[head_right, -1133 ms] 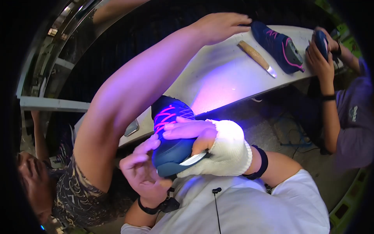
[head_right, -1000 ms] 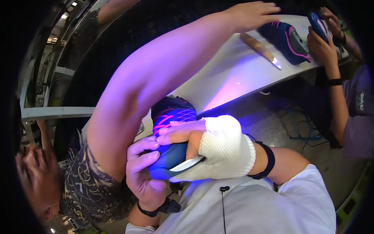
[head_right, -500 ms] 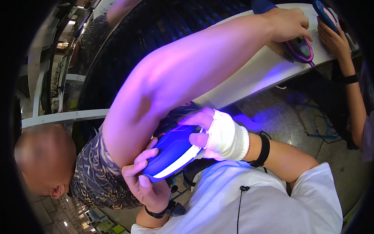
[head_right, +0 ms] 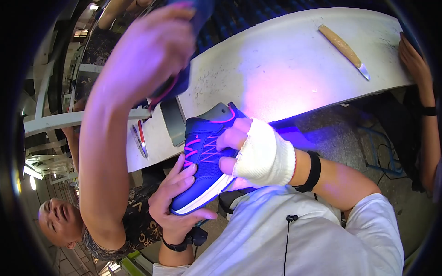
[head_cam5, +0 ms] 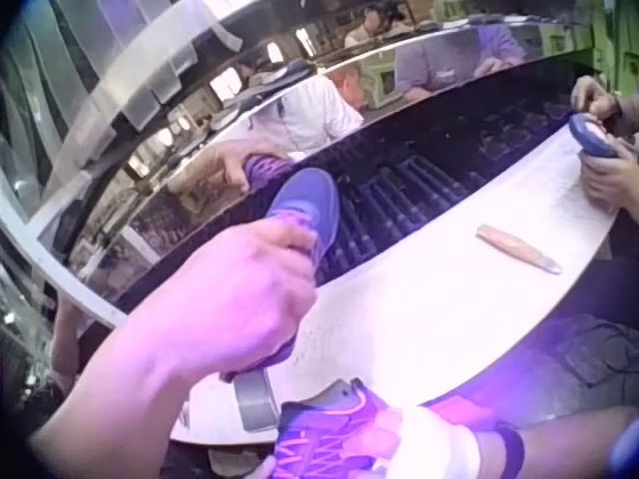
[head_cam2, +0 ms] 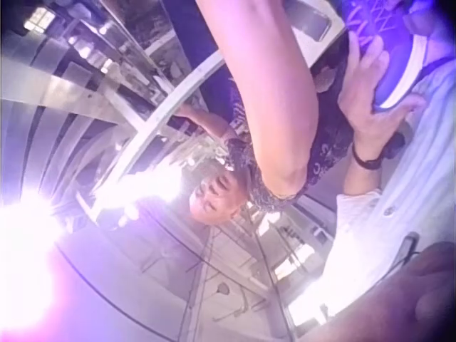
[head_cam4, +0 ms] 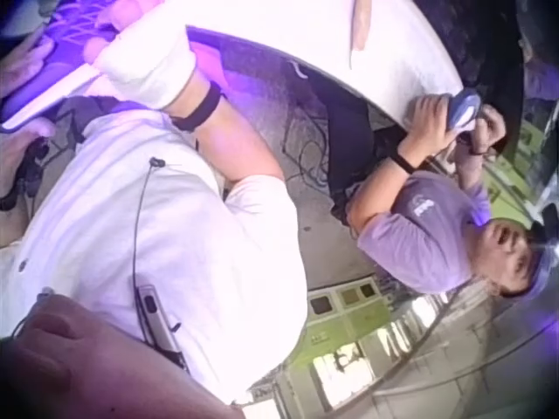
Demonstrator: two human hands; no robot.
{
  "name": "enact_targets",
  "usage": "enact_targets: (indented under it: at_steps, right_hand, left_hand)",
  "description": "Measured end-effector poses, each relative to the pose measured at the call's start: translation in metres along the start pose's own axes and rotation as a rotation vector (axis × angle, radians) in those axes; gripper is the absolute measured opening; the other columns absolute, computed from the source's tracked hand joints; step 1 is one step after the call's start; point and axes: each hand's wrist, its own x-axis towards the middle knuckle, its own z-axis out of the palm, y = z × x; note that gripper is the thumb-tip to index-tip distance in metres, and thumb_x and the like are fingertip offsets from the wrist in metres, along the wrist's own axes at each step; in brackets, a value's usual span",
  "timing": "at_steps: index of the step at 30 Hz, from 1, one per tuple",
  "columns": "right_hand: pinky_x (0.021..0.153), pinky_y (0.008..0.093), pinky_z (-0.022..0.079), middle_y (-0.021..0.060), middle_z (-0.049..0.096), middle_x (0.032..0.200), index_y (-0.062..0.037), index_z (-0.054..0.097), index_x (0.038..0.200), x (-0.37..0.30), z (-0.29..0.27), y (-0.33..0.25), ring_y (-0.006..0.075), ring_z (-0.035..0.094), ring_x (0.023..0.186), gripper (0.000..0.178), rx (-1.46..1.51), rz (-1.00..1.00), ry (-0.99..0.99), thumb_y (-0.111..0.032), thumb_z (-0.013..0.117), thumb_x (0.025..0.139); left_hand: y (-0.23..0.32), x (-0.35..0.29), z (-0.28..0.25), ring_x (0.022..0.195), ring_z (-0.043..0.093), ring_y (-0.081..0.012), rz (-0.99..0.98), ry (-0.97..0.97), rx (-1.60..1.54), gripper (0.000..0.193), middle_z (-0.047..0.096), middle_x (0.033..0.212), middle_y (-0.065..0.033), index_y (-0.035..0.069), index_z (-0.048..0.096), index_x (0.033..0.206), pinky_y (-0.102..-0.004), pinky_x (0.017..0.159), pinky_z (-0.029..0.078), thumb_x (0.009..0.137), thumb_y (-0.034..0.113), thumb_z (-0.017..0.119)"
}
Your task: Checking shoes for quality and cleanliness on an assembly line.
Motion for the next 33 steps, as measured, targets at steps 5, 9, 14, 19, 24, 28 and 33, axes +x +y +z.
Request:
enact_targets:
  at_steps: [5, 9, 14, 19, 24, 28, 33]
  right_hand:
    - [0.093, 0.0540, 0.056, 0.0184, 0.066, 0.119, -0.0060, 0.061, 0.087, 0.002, 0.010, 0.018, 0.0436, 0.066, 0.113, 0.053, -0.102, 0.128, -0.040, -0.041, 0.091, 0.061]
    - [0.108, 0.0630, 0.049, 0.0235, 0.062, 0.134, -0.0049, 0.058, 0.088, -0.011, 0.025, 0.032, 0.0499, 0.059, 0.127, 0.053, -0.018, 0.133, -0.082, -0.039, 0.093, 0.067]
    - [0.107, 0.0631, 0.050, 0.0218, 0.062, 0.136, -0.0089, 0.059, 0.100, -0.023, 0.040, 0.033, 0.0474, 0.062, 0.122, 0.036, -0.079, 0.105, -0.063, -0.024, 0.084, 0.080]
    - [0.102, 0.0576, 0.055, 0.0191, 0.062, 0.136, -0.0104, 0.056, 0.106, -0.020, 0.046, 0.031, 0.0395, 0.064, 0.116, 0.030, -0.142, 0.156, -0.070, -0.011, 0.074, 0.083]
    - [0.102, 0.0535, 0.057, 0.0178, 0.063, 0.135, -0.0093, 0.054, 0.100, -0.030, 0.063, 0.036, 0.0341, 0.065, 0.115, 0.027, -0.214, 0.114, -0.008, -0.007, 0.072, 0.080]
    - [0.102, 0.0504, 0.057, 0.0168, 0.063, 0.135, -0.0093, 0.053, 0.103, -0.036, 0.067, 0.033, 0.0348, 0.065, 0.114, 0.032, -0.201, 0.105, 0.020, -0.008, 0.074, 0.078]
    - [0.107, 0.0502, 0.054, 0.0211, 0.062, 0.135, -0.0089, 0.056, 0.118, -0.013, 0.011, 0.007, 0.0418, 0.062, 0.122, 0.058, -0.035, 0.397, 0.244, -0.010, 0.088, 0.070]
  left_hand:
    - [-0.024, -0.013, -0.009, 0.117, 0.075, -0.0401, -0.099, 0.065, -0.155, 0.051, 0.080, 0.108, -0.0233, 0.000, 0.074, 0.106, -0.0657, 0.118, 0.044, 0.066, 0.015, 0.102]
    - [-0.047, -0.015, -0.028, 0.140, 0.059, -0.0469, -0.151, -0.005, -0.302, 0.042, 0.072, 0.130, -0.0286, 0.001, 0.074, 0.105, -0.0641, 0.122, 0.038, 0.071, 0.013, 0.096]
    - [-0.035, 0.003, -0.044, 0.139, 0.062, -0.0397, -0.485, -0.169, -0.212, 0.085, 0.061, 0.149, -0.0287, 0.005, 0.062, 0.145, -0.0453, 0.115, 0.049, 0.072, 0.031, 0.096]
    - [-0.025, 0.032, -0.031, 0.108, 0.078, -0.0342, -0.609, -0.454, 0.360, 0.105, 0.077, 0.120, -0.0218, 0.000, 0.050, 0.154, -0.0404, 0.097, 0.059, 0.070, 0.047, 0.093]
    - [-0.034, 0.031, -0.003, 0.092, 0.078, -0.0353, -0.633, -0.326, 0.504, 0.096, 0.077, 0.105, -0.0160, 0.007, 0.057, 0.148, -0.0429, 0.078, 0.061, 0.071, 0.054, 0.089]
    - [-0.025, 0.037, -0.024, 0.098, 0.078, -0.0353, -0.572, -0.329, 0.394, 0.089, 0.076, 0.112, -0.0209, 0.002, 0.061, 0.143, -0.0425, 0.083, 0.062, 0.072, 0.048, 0.091]
    - [-0.003, 0.053, -0.043, 0.124, 0.072, -0.0404, -0.144, -0.221, -0.085, 0.060, 0.072, 0.131, -0.0288, -0.003, 0.066, 0.136, -0.0460, 0.108, 0.056, 0.080, 0.008, 0.086]
